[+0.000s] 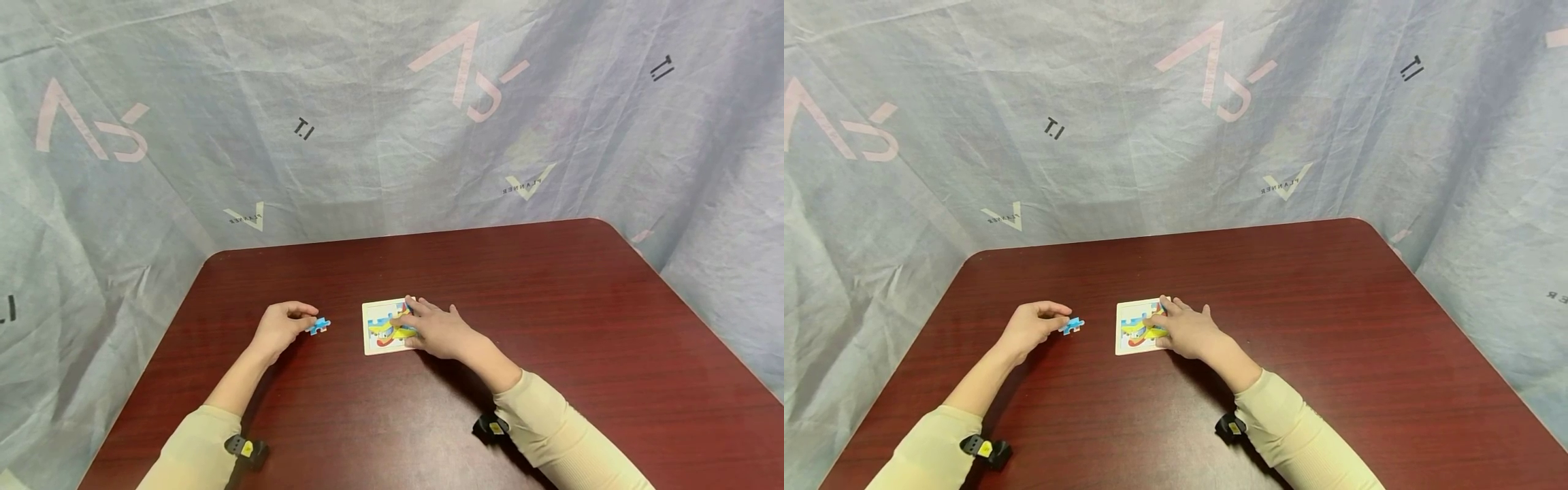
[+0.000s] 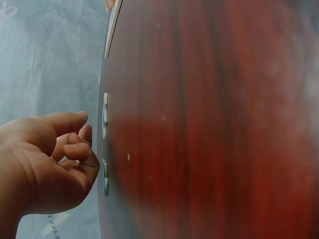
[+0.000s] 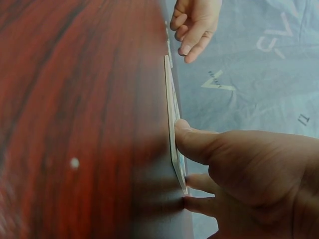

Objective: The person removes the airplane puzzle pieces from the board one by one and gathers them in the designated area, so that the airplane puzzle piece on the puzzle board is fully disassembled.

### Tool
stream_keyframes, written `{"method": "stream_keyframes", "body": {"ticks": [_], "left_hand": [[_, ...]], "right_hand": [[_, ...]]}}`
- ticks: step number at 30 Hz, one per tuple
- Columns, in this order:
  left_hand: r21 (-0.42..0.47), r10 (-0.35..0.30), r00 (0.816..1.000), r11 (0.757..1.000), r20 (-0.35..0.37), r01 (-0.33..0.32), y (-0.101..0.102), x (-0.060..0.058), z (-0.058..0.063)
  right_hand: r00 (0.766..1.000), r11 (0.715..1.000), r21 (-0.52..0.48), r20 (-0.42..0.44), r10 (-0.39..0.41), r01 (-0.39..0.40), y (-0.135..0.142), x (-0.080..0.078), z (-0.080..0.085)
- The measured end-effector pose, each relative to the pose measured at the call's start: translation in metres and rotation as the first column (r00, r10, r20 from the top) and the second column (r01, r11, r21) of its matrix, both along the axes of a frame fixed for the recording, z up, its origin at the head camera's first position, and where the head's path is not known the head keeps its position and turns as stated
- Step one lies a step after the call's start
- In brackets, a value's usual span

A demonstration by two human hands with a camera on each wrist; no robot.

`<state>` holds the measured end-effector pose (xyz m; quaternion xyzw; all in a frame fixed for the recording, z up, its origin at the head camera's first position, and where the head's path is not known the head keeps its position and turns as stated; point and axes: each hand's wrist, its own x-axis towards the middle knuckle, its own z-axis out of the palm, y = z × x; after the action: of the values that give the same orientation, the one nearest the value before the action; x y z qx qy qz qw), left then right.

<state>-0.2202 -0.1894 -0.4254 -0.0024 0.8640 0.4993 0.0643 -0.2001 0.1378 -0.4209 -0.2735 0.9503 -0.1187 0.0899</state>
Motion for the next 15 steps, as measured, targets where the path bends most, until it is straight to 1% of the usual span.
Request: {"method": "stream_keyframes", "body": {"ticks": [6, 9, 15], "left_hand": [[0.008, -0.037, 0.999, 0.999, -0.037, 0.037, 0.01, 0.0, 0.002], [0.017, -0.064, 0.996, 0.998, -0.064, 0.065, 0.015, 0.0, 0.002], [0.0, -0.074, 0.993, 0.997, -0.087, 0.074, 0.027, -0.002, 0.001]], "right_hand": [[1.0, 1.0, -0.027, -0.001, -0.005, 0.005, 0.001, -0.001, -0.001], [0.999, 0.998, -0.051, 0.022, -0.03, 0.031, 0.001, -0.002, -0.001], [0.995, 0.996, -0.04, 0.068, -0.075, 0.078, -0.001, -0.002, -0.001]]}}
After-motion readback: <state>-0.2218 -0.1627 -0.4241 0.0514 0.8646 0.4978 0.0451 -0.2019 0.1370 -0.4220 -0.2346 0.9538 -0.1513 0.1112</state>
